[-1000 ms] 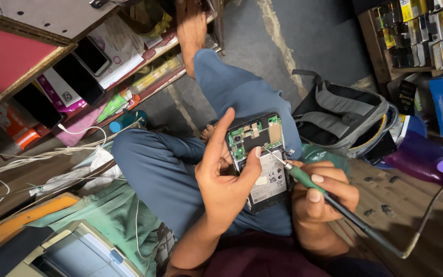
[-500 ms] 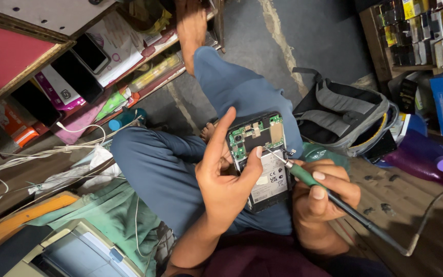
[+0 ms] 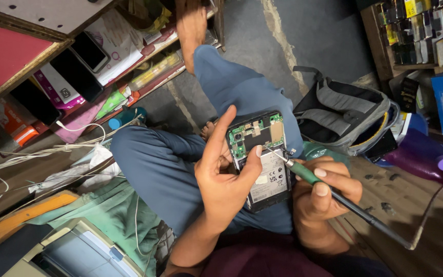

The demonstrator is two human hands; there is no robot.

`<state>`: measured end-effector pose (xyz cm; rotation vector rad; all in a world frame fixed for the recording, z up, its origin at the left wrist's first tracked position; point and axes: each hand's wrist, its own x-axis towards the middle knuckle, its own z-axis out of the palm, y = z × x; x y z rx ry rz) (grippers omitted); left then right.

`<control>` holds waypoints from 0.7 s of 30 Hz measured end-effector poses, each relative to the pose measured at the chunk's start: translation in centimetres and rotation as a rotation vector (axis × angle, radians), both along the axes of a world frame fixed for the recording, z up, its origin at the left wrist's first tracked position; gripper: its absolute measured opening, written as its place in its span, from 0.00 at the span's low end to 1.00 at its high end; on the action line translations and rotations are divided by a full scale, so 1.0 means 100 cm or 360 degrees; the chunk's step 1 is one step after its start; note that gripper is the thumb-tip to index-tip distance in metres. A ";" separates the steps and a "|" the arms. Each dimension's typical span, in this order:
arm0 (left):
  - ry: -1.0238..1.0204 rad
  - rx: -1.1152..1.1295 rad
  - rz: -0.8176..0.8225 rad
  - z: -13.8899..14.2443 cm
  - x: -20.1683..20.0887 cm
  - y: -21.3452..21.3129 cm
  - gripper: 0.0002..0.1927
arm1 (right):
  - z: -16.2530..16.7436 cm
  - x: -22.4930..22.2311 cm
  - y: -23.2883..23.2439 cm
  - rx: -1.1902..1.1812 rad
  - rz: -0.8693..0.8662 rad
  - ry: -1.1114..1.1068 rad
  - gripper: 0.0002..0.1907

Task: The person sits on the floor holding a disassembled smartphone, uses a metal pry tool to work on the internal components and battery, then connects a charging cable to the phone and holds it near a laptop while handling the cable and device.

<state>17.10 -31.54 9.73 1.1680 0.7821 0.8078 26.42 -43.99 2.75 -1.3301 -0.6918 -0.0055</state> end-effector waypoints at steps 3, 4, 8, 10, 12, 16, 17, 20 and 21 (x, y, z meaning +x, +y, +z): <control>-0.0018 0.0011 0.0003 -0.001 0.000 0.000 0.35 | 0.000 0.000 0.001 0.0028 -0.0003 0.0016 0.15; -0.0015 0.0005 0.0007 -0.001 0.000 0.000 0.35 | 0.000 0.000 0.001 0.0024 0.0001 0.0016 0.15; -0.0049 -0.0024 0.0002 -0.001 0.000 0.001 0.35 | 0.001 0.000 0.001 0.0010 0.0007 0.0026 0.15; -0.0016 -0.0008 -0.0001 0.000 0.000 0.001 0.35 | 0.002 0.000 0.001 0.0009 0.0012 0.0028 0.16; -0.0020 0.0002 -0.0001 0.000 0.000 0.001 0.35 | 0.002 0.000 0.002 0.0015 0.0025 0.0022 0.16; -0.0051 -0.0011 -0.0001 -0.001 0.000 0.001 0.35 | 0.002 0.000 0.001 0.0005 0.0020 0.0041 0.16; -0.0047 -0.0020 -0.0002 -0.001 0.000 0.001 0.35 | 0.002 0.000 0.000 0.0003 0.0020 0.0049 0.16; -0.0051 -0.0017 -0.0013 0.000 0.000 0.000 0.35 | 0.003 -0.001 0.000 0.0001 0.0006 0.0039 0.16; -0.0057 -0.0020 -0.0012 0.000 0.000 0.000 0.35 | 0.003 -0.001 0.000 0.0000 -0.0001 0.0030 0.16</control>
